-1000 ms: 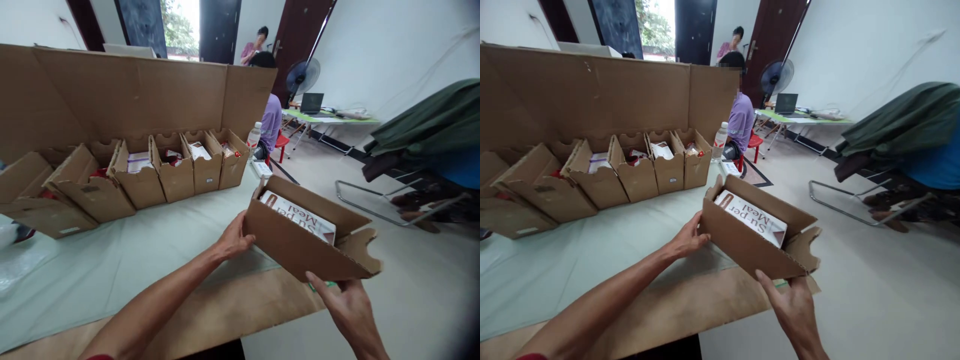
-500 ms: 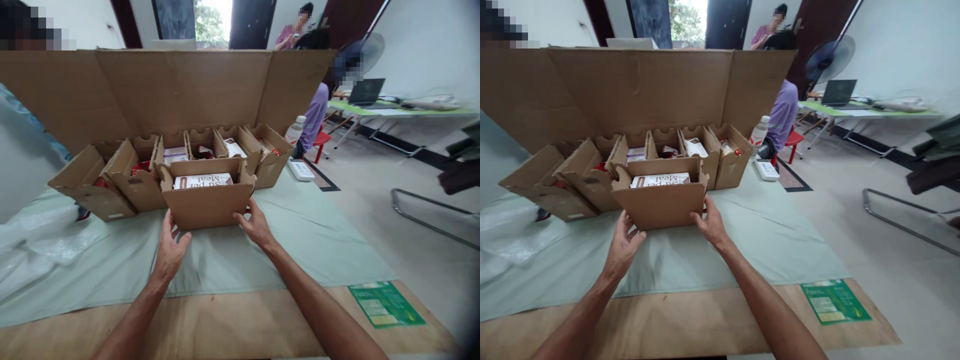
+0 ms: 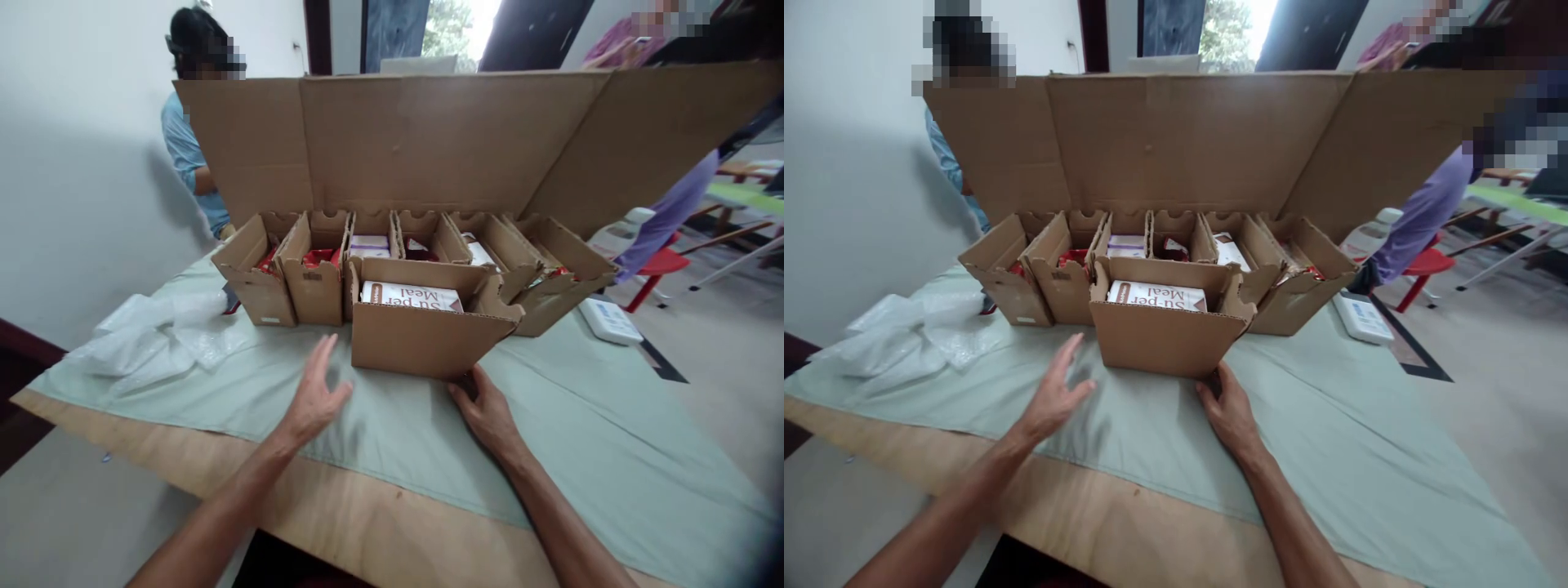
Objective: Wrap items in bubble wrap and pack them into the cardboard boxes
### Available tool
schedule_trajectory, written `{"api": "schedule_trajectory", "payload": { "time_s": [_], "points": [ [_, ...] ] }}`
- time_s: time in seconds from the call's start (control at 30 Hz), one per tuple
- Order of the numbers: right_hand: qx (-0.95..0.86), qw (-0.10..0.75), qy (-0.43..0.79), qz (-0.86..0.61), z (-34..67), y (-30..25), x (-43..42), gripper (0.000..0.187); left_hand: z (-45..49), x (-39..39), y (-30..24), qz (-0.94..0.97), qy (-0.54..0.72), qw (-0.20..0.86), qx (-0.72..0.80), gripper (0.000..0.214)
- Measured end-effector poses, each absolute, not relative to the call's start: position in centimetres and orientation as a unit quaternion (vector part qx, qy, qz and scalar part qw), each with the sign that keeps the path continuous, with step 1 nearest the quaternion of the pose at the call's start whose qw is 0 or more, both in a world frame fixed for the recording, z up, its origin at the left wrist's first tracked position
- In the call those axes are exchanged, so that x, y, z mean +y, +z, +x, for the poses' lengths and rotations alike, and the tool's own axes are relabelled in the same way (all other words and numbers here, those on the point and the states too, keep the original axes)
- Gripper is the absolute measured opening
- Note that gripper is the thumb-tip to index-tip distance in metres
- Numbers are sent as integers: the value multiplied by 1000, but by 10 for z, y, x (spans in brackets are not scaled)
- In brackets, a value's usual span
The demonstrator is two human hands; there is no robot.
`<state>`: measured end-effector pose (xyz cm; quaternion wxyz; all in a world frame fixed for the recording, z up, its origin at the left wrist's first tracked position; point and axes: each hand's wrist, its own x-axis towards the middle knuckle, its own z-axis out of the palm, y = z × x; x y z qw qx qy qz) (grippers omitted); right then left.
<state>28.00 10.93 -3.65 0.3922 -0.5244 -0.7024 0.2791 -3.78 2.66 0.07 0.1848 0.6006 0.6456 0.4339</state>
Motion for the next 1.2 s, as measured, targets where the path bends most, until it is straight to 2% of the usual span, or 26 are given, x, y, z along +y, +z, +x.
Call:
{"api": "schedule_trajectory", "payload": {
  "time_s": [0.03, 0.1, 0.2, 0.27, 0.43, 0.63, 0.7, 0.8, 0.93, 1.07, 1.2],
  "points": [
    [-701, 394, 274, -527, 280, -37, 109, 47, -62, 24, 8, 595, 398, 101, 691, 61],
    [-699, 397, 263, -534, 281, -38, 108, 47, -120, 19, 26, 542, 391, 31, 743, 49],
    [-695, 398, 255, -542, 281, -39, 110, 45, -204, 16, 55, 425, 382, -66, 818, 51],
    [-693, 397, 255, -545, 281, -37, 111, 44, -245, 20, 66, 362, 364, -95, 853, 52],
    [-691, 397, 257, -548, 279, -32, 110, 45, -267, 35, 64, 352, 325, -68, 875, 14],
    [-680, 412, 271, -543, 279, -36, 112, 47, -181, -7, 61, 543, 326, -67, 771, 11],
    [-660, 431, 299, -537, 278, -36, 113, 49, -142, -32, 53, 688, 311, -76, 651, 10],
    [-613, 467, 330, -545, 279, -29, 108, 54, -94, -60, 33, 869, 202, -40, 450, 10],
    [-585, 496, 280, -577, 287, -13, 80, 47, -70, -75, 16, 911, 96, 59, 398, 18],
    [-636, 445, 275, -568, 289, 5, 35, 31, -82, -84, 17, 899, 94, 81, 421, 32],
    [-748, 344, 313, -474, 264, 16, 2, 23, -106, -94, 8, 835, 156, 24, 527, 27]
  ]
}}
